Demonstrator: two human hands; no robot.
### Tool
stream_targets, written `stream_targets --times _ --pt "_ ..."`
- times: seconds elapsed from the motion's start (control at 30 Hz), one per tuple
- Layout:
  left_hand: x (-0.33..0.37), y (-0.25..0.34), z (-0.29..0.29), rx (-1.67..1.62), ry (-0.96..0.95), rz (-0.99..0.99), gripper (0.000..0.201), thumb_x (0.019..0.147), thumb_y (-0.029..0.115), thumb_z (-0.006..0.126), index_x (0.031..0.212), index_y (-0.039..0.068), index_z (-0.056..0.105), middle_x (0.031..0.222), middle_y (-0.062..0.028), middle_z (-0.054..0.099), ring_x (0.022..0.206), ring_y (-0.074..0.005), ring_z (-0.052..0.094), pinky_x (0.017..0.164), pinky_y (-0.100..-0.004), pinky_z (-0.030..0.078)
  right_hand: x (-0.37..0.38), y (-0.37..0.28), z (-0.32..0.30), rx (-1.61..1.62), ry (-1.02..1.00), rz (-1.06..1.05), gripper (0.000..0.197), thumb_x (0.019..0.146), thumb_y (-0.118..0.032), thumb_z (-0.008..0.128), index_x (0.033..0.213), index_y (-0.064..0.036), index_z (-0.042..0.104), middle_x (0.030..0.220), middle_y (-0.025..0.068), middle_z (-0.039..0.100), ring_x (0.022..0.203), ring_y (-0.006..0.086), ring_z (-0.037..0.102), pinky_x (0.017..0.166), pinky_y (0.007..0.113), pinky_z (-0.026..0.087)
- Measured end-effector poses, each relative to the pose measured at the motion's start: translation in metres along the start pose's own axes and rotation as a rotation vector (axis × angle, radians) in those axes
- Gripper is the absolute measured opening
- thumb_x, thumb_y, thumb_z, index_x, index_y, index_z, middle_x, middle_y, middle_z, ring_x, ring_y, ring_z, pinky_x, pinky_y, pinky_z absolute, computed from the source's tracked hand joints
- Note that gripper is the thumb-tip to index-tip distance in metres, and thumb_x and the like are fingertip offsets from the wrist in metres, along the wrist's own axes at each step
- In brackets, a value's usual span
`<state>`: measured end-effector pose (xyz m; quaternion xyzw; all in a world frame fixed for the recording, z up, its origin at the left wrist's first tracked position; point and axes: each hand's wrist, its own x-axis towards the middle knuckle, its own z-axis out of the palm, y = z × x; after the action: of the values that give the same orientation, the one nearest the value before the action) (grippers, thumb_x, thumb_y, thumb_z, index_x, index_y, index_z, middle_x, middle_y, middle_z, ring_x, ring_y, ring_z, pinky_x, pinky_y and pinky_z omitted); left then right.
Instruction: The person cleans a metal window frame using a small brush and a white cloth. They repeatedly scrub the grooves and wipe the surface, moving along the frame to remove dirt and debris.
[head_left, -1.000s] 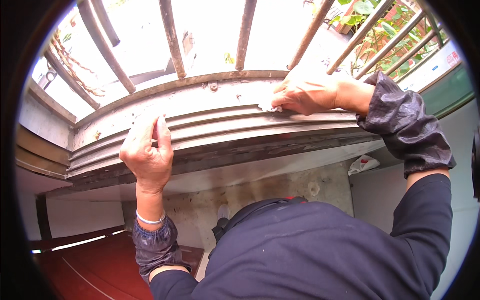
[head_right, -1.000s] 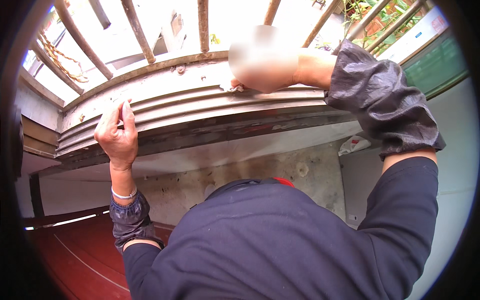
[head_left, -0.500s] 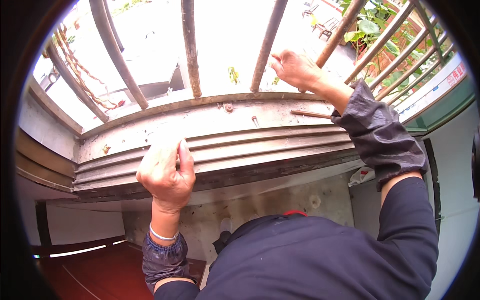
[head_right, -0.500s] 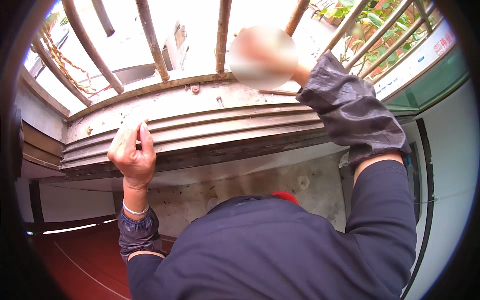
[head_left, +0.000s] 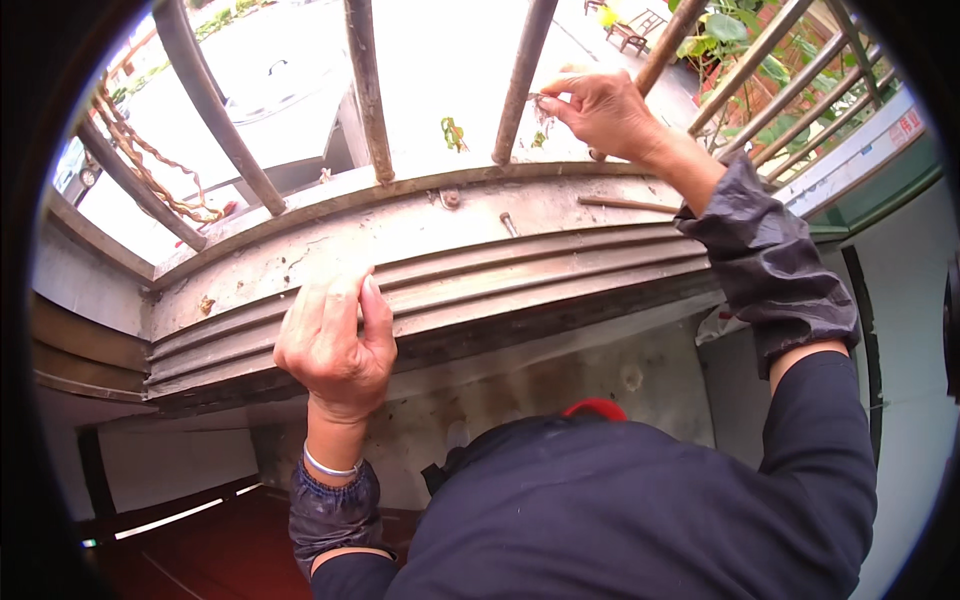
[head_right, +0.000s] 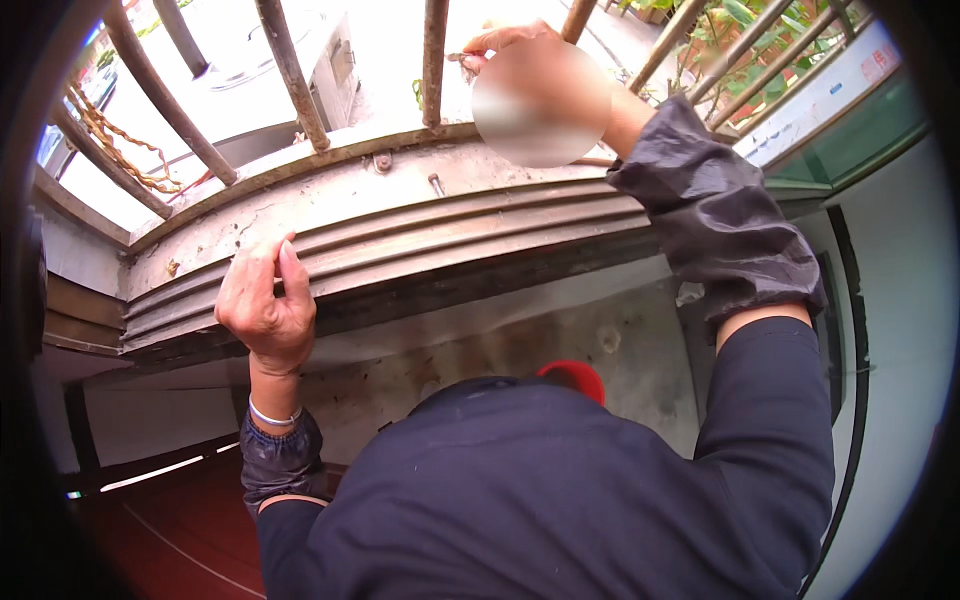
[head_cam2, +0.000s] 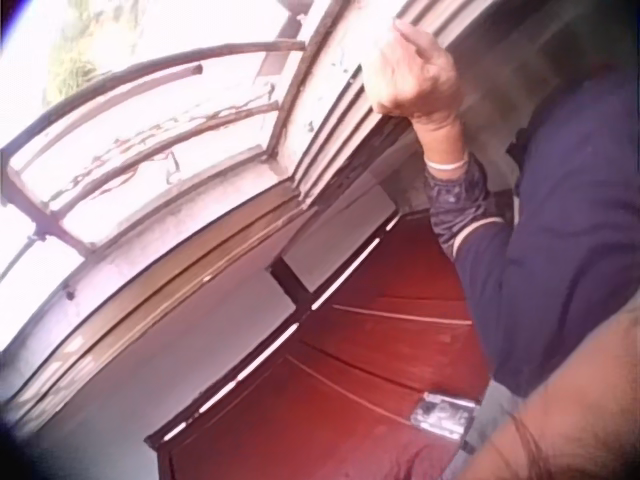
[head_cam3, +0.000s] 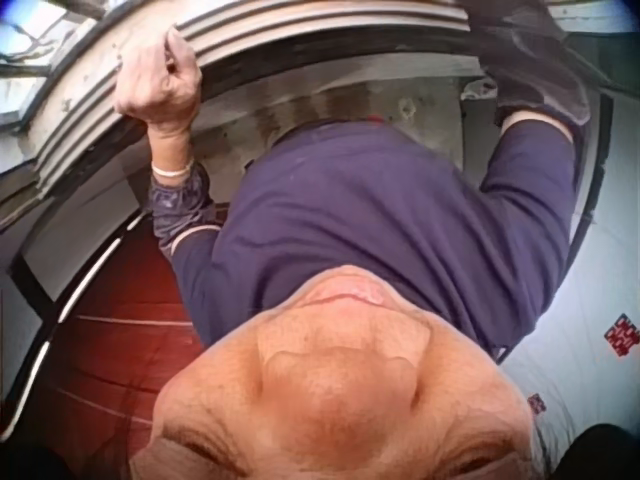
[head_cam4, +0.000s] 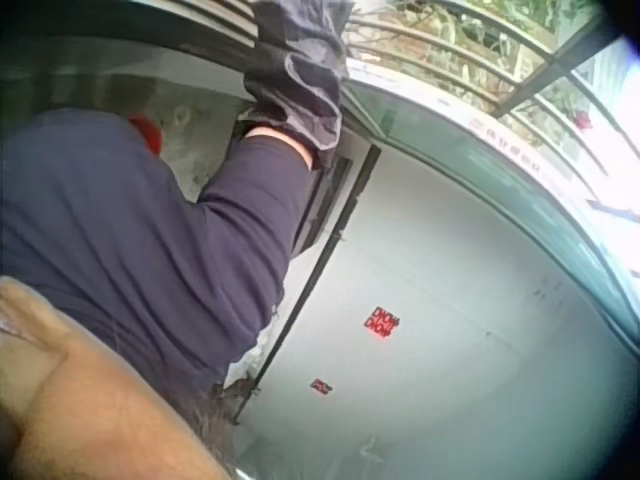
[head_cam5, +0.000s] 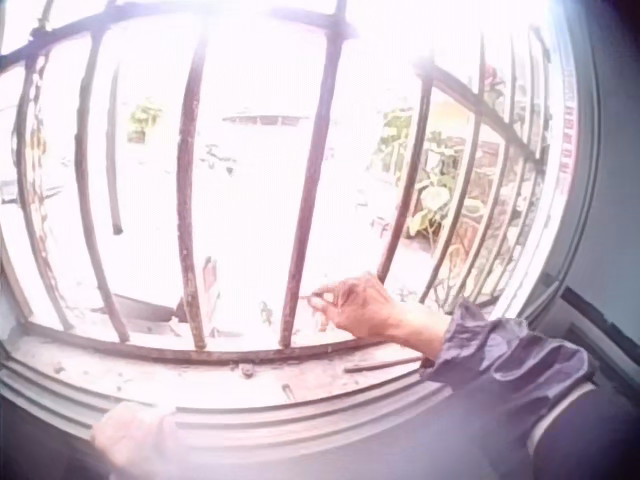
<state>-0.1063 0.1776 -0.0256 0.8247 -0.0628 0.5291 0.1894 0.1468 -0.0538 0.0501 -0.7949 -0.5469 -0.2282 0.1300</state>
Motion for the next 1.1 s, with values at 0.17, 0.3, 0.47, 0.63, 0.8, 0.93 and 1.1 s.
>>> stream_targets --times 0.17,0.3,0.47,0.63,0.8,0.93,1.1 --pt "-0.003 0.002 -0.001 0.028 -0.024 -0.041 0.009 0.075 0.0 0.06 0.083 0.001 0.063 0.075 -0.0118 0.062 0.065 -0.0261 0.061 0.059 -0.031 0.049 -0.022 -0.016 -0.043 0.314 -0.274 -0.124 0.007 0.078 -0.004 0.062 0.084 -0.0027 0.067 0.074 0.0055 0.059 0.053 0.0116 0.051 0.048 0.025 0.041" --pt "-0.004 0.0 -0.002 0.039 -0.02 -0.044 0.008 0.075 0.0 0.061 0.083 0.001 0.063 0.075 -0.0117 0.062 0.063 -0.0262 0.061 0.058 -0.031 0.049 -0.038 -0.052 -0.055 0.26 -0.517 -0.071 0.008 0.074 -0.002 0.064 0.082 -0.0028 0.065 0.073 0.0063 0.058 0.058 0.0169 0.056 0.051 0.028 0.043" --pt "-0.001 0.002 0.0 0.026 -0.019 0.005 0.009 0.078 -0.004 0.057 0.085 -0.003 0.063 0.069 -0.0109 0.059 0.055 -0.0189 0.055 0.052 -0.0271 0.044 -0.051 -0.049 -0.043 0.088 -0.695 -0.124 0.015 0.073 0.001 0.065 0.088 -0.0032 0.064 0.072 0.0089 0.056 0.064 0.026 0.057 0.057 0.033 0.044" --pt "-0.002 0.002 -0.001 0.043 -0.01 -0.027 0.01 0.075 -0.001 0.061 0.084 0.002 0.064 0.074 -0.0116 0.062 0.062 -0.0249 0.061 0.057 -0.0298 0.048 -0.038 -0.061 -0.054 0.24 -0.72 -0.196 0.037 0.076 -0.002 0.063 0.11 -0.0179 0.062 0.075 0.0091 0.054 0.068 0.0268 0.056 0.059 0.036 0.044" --pt "-0.002 0.004 -0.002 0.046 -0.026 -0.046 0.009 0.076 -0.002 0.06 0.083 0.001 0.064 0.073 -0.0115 0.062 0.06 -0.0228 0.06 0.056 -0.0291 0.048 -0.034 -0.061 -0.06 0.042 -0.827 -0.231 0.037 0.078 -0.006 0.061 0.112 -0.0214 0.062 0.089 0.0089 0.061 0.081 0.0266 0.061 0.067 0.037 0.048" --pt "-0.003 0.004 -0.002 0.03 -0.04 -0.056 0.009 0.079 -0.003 0.057 0.085 -0.002 0.063 0.075 -0.0129 0.063 0.063 -0.0233 0.061 0.059 -0.0293 0.048 -0.048 -0.045 -0.048 0.04 -0.7 -0.346 0.038 0.08 -0.01 0.059 0.115 -0.0249 0.057 0.074 0.0075 0.055 0.065 0.0285 0.057 0.055 0.037 0.045" --pt "-0.004 0.006 -0.004 0.035 -0.078 -0.094 0.009 0.08 -0.003 0.056 0.085 -0.003 0.063 0.076 -0.0138 0.063 0.066 -0.0246 0.062 0.062 -0.0297 0.048 -0.054 -0.045 -0.032 0.123 -0.539 -0.356 0.02 0.076 -0.008 0.061 0.095 -0.0154 0.058 0.068 0.0061 0.056 0.062 0.0281 0.058 0.051 0.038 0.044"
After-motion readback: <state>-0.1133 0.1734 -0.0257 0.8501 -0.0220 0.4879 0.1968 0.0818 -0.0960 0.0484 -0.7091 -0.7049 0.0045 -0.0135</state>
